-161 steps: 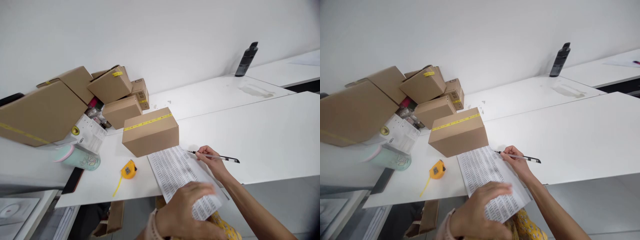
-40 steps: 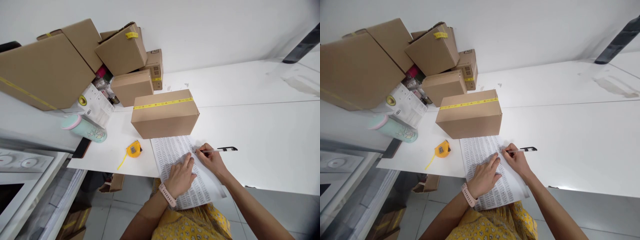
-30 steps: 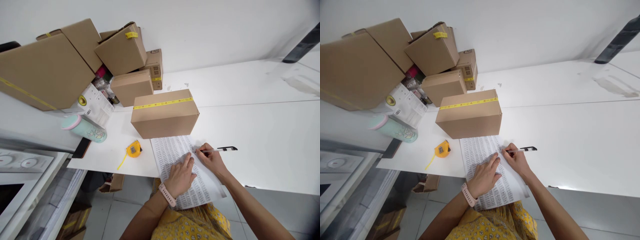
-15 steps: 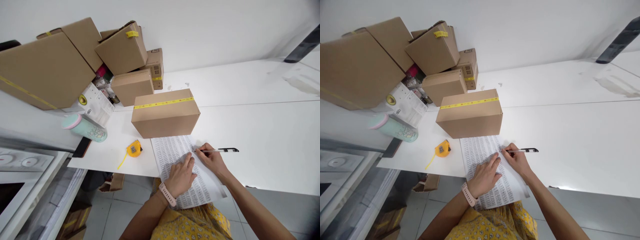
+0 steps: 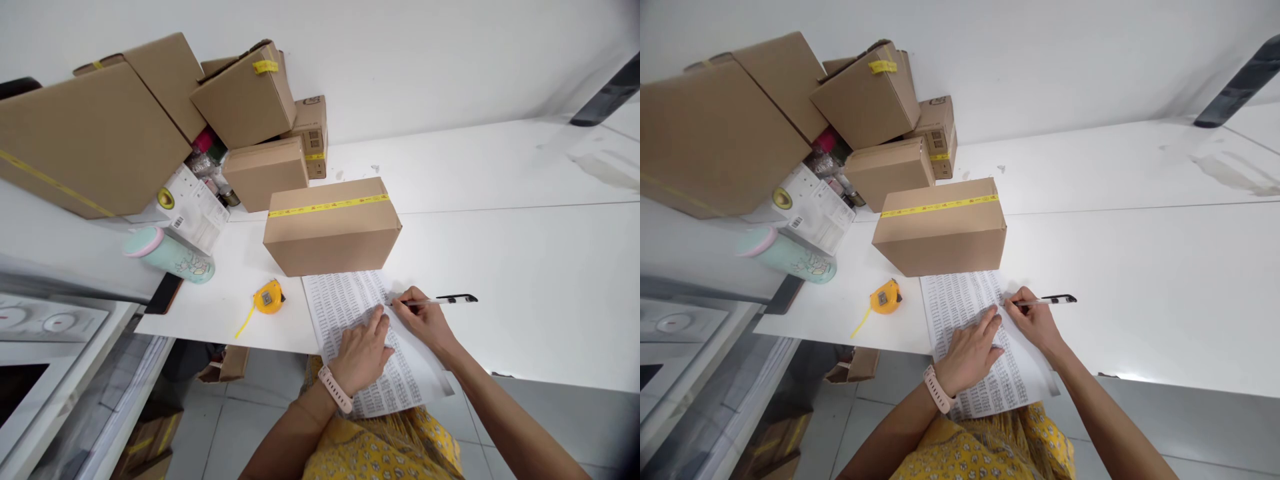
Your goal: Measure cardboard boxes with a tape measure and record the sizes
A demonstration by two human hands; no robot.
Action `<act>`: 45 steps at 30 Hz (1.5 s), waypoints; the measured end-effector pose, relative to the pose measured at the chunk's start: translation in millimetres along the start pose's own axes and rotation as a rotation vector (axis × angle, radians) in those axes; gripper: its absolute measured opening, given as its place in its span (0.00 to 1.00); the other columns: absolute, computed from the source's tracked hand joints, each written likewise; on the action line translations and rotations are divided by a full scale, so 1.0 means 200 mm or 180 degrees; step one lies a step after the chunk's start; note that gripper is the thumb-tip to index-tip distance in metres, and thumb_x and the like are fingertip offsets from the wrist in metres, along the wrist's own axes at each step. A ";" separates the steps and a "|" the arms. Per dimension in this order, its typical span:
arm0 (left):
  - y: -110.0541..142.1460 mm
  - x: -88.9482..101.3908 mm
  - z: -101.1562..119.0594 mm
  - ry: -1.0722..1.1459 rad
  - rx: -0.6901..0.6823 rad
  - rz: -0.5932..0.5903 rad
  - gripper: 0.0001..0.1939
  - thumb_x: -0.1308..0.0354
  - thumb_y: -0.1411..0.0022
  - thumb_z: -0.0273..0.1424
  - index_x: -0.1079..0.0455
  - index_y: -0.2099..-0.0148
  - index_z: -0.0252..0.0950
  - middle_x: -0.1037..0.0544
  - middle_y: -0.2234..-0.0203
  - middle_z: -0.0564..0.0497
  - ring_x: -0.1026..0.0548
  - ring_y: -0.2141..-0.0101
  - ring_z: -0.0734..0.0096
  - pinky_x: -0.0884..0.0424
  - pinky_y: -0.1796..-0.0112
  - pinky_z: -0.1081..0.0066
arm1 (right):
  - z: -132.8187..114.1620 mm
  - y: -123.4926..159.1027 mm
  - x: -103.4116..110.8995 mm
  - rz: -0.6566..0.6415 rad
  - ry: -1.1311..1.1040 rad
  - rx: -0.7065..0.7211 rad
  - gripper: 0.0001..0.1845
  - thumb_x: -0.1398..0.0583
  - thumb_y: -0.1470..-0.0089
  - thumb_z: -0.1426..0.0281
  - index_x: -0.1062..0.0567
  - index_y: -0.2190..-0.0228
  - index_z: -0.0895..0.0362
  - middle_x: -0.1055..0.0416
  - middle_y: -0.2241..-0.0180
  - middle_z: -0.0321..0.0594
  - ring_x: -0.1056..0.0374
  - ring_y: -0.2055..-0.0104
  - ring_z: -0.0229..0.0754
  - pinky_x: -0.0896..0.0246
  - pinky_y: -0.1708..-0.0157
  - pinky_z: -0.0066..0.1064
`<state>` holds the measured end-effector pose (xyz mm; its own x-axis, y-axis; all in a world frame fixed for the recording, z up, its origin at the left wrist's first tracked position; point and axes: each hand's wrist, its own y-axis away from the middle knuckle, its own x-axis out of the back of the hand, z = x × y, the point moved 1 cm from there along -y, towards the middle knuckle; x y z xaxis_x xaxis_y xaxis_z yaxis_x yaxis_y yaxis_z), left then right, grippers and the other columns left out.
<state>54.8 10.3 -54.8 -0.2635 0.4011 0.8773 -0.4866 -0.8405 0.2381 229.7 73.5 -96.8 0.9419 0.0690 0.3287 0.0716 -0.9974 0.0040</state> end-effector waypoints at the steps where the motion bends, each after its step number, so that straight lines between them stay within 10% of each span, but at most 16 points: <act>1: 0.00 0.00 0.00 -0.0002 0.0004 -0.0001 0.28 0.54 0.27 0.36 0.52 0.30 0.36 0.47 0.31 0.34 0.26 0.49 0.45 0.25 0.55 0.46 | 0.00 0.00 0.00 0.0003 -0.0001 0.0002 0.25 0.38 0.46 0.46 0.31 0.75 0.55 0.37 0.79 0.36 0.44 0.77 0.36 0.48 0.79 0.29; 45: -0.01 0.02 0.00 -0.0051 0.0042 -0.0081 0.29 0.49 0.28 0.35 0.51 0.31 0.34 0.48 0.31 0.34 0.25 0.48 0.45 0.25 0.54 0.45 | 0.03 0.00 0.00 0.0083 -0.0009 -0.0132 0.20 0.39 0.44 0.51 0.33 0.73 0.54 0.39 0.79 0.33 0.46 0.77 0.36 0.50 0.77 0.30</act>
<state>55.4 12.5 -51.8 -0.2378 0.4167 0.8774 -0.4821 -0.8348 0.2658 231.3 73.6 -101.9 0.9443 0.0429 0.3264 0.0334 -0.9988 0.0346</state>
